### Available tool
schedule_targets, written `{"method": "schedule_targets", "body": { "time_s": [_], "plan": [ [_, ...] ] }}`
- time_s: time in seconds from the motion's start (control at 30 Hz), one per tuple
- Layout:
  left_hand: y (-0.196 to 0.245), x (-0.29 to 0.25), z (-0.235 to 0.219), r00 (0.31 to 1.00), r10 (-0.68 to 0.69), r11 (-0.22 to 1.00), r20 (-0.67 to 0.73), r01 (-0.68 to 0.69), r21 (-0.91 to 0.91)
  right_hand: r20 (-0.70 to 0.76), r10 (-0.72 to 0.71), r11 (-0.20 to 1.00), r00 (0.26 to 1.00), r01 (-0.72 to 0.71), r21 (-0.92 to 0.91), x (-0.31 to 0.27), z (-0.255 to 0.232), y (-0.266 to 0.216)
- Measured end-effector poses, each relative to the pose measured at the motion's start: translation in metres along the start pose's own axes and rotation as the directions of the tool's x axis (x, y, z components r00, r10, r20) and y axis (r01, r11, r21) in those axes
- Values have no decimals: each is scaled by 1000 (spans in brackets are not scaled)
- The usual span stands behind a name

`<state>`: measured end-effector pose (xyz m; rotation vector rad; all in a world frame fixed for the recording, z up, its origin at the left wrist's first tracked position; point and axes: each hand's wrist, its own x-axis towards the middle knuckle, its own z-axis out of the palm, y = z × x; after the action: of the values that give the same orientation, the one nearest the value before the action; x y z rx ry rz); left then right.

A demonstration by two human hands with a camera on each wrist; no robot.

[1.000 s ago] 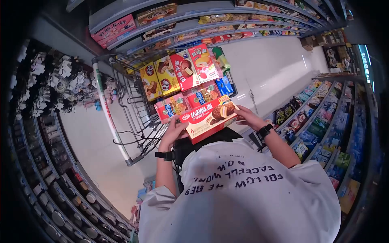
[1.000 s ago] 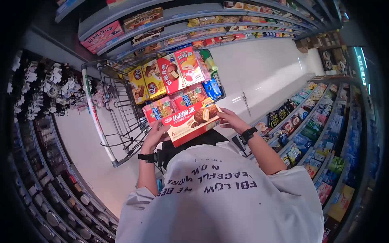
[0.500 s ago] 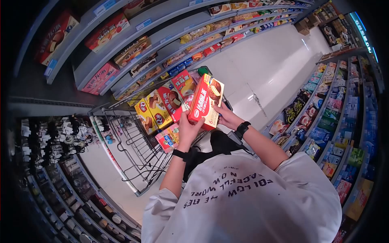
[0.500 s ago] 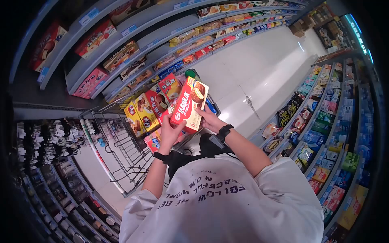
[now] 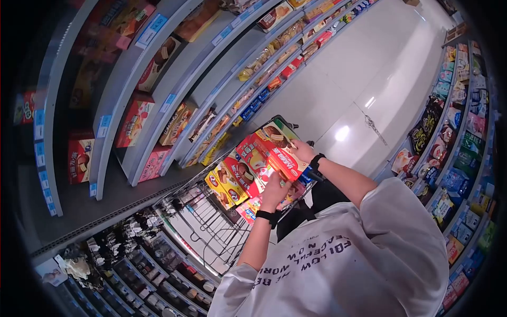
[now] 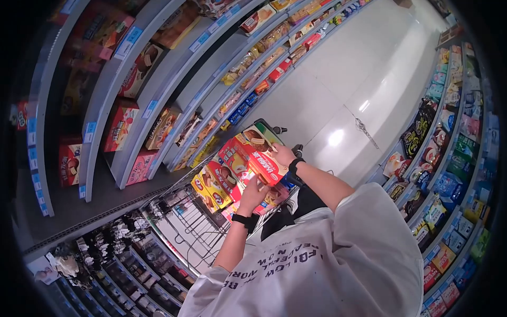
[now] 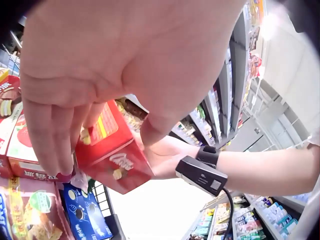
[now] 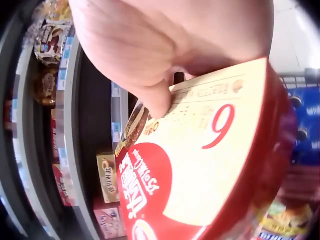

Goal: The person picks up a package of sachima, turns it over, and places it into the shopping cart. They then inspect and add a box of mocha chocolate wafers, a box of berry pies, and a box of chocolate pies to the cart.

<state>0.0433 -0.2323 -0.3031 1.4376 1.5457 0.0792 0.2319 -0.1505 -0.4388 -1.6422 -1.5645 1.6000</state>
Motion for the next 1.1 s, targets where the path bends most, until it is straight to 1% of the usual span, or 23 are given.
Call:
{"method": "schedule_targets", "body": {
  "time_s": [0.03, 0.07, 0.1, 0.13, 0.17, 0.23, 0.3, 0.33, 0.4, 0.43, 0.47, 0.5, 0.53, 0.6, 0.63, 0.67, 0.7, 0.73, 0.8, 0.83, 0.87, 0.93, 1.1],
  "plan": [
    [7, 6, -7, 1000, -7, 1000, 12, 7, 8, -71, 50, 979, 996, -63, -195, -12, -5, -23],
    [21, 13, -19, 974, 103, 992, -204, -85, 93, -68, 64, 980, 996, -75, -183, -17, -3, -36],
    [31, 21, -26, 891, 218, 970, -399, -152, 191, -169, 57, 971, 984, -94, -219, -23, 1, -46],
    [33, 31, -26, 899, 202, 972, -389, -137, 189, -263, 45, 960, 964, -114, -255, -28, 7, -45],
    [36, 46, -28, 902, 182, 966, -391, -89, 244, -310, -23, 962, 950, -63, -264, -28, 14, -39],
    [36, 70, -27, 905, 160, 954, -394, -39, 297, -295, -31, 950, 955, -64, -307, -38, 12, -55],
    [34, 87, -24, 958, -24, 900, -286, 146, 411, -236, -62, 930, 970, -29, -366, -45, 7, -66],
    [33, 93, -24, 957, -33, 900, -287, 153, 407, -227, -60, 930, 972, -28, -367, -46, 4, -67],
    [28, 97, -24, 977, -142, 958, -159, 176, 225, -154, -163, 908, 975, 87, -410, -51, -2, -67],
    [23, 100, -20, 974, -100, 946, -203, 157, 285, -155, -236, 893, 959, 151, -424, -54, -5, -72],
    [19, 101, -19, 977, -140, 951, -164, 178, 251, -148, -232, 918, 961, 166, -360, -55, -6, -79],
    [17, 102, -17, 970, -159, 930, -183, 210, 302, -132, -246, 931, 960, 196, -307, -54, -4, -82],
    [22, 104, -18, 960, -239, 925, -144, 270, 269, -115, -260, 941, 959, 225, -255, -53, -2, -83],
    [24, 107, -21, 957, -265, 920, -115, 287, 267, -26, -227, 957, 974, 218, -189, -45, 6, -74],
    [22, 105, -28, 955, -271, 918, -121, 294, 266, 7, -222, 939, 975, 216, -266, -43, 5, -71],
    [20, 101, -35, 971, -222, 955, -83, 234, 180, 19, -226, 938, 974, 223, -267, -42, 7, -69],
    [15, 98, -41, 984, -169, 981, -53, 173, 88, 3, -229, 948, 973, 224, -228, -40, 8, -68],
    [8, 93, -45, 982, -177, 980, -59, 181, 79, -13, -230, 956, 973, 223, -189, -39, 9, -68],
    [1, 83, -54, 988, -107, 991, 115, 116, -71, -29, -253, 946, 967, 241, -216, -37, 11, -68],
    [5, 75, -57, 969, -185, 980, 162, 195, -48, -29, -261, 943, 965, 248, -220, -38, 10, -68],
    [2, 71, -54, 969, -190, 978, 161, 201, -58, -30, -270, 940, 962, 257, -226, -38, 10, -69],
    [-6, 69, -44, 996, -94, 995, -9, 94, 21, -33, -293, 931, 956, 277, -237, -35, 11, -68],
    [-23, 66, -43, 998, -69, 998, 13, 68, 10, -19, -347, 918, 938, 335, -213, -30, 12, -69]
  ]
}}
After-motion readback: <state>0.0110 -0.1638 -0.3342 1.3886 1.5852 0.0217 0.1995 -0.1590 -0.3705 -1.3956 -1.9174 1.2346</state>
